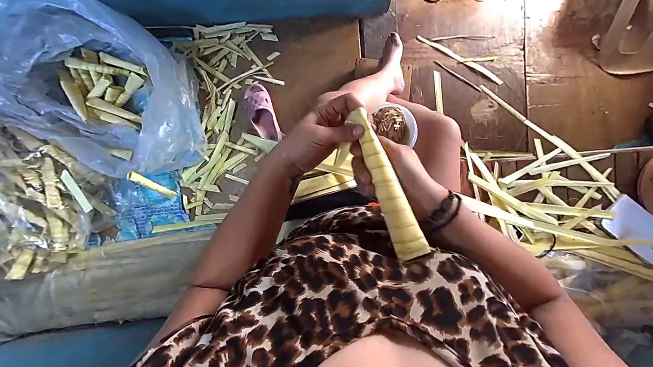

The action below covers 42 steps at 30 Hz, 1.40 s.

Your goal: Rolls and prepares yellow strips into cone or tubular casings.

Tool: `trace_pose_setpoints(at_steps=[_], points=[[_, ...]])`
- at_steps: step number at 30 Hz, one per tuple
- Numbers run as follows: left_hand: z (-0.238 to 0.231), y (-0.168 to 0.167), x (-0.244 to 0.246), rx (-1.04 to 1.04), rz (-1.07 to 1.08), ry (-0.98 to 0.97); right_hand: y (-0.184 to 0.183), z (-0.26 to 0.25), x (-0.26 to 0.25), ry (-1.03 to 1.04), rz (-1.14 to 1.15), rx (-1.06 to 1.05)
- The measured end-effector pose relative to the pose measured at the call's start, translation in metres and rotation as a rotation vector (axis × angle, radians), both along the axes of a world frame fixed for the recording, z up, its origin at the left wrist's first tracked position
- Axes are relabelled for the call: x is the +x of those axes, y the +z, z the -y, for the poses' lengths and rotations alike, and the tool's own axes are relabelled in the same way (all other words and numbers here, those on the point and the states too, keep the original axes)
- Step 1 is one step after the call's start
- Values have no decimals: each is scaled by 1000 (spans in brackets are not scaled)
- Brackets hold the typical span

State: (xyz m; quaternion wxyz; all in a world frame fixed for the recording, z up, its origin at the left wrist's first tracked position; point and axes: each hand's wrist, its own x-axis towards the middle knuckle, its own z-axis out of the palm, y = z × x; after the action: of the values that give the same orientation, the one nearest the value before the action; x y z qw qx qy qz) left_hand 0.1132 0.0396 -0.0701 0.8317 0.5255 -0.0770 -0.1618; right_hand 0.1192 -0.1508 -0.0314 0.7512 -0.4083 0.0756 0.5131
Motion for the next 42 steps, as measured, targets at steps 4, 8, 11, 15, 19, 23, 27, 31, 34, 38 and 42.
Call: trace_pose_setpoints(at_steps=[4,8,11,15,19,23,27,31,34,38,42], points=[[-31,-4,-15,94,0,95,-31,-10,10,181,452,-171],[-66,-5,-36,53,-35,279,-98,12,59,510,1182,-805],[-75,-7,-47,-16,-29,299,-121,14,81,615,1283,-1033],[-69,-7,-52,-54,-40,304,-139,-9,91,789,1328,-1158],[-65,-1,-53,-118,-41,280,-151,-21,96,914,1379,-1222],[-55,5,-54,-236,-81,251,-149,-9,91,728,1406,-1073],[-33,5,-49,-269,-129,122,-104,6,71,384,1316,-842],[-18,4,-43,-276,-100,-55,-41,19,40,-30,1163,-480],[-12,4,-40,-292,-92,-122,-1,24,16,-201,870,-60],[-4,8,-40,-284,-76,-142,19,28,-4,-157,1095,-58],[-2,12,-40,-293,-46,-200,19,29,-10,-108,1181,-150]])
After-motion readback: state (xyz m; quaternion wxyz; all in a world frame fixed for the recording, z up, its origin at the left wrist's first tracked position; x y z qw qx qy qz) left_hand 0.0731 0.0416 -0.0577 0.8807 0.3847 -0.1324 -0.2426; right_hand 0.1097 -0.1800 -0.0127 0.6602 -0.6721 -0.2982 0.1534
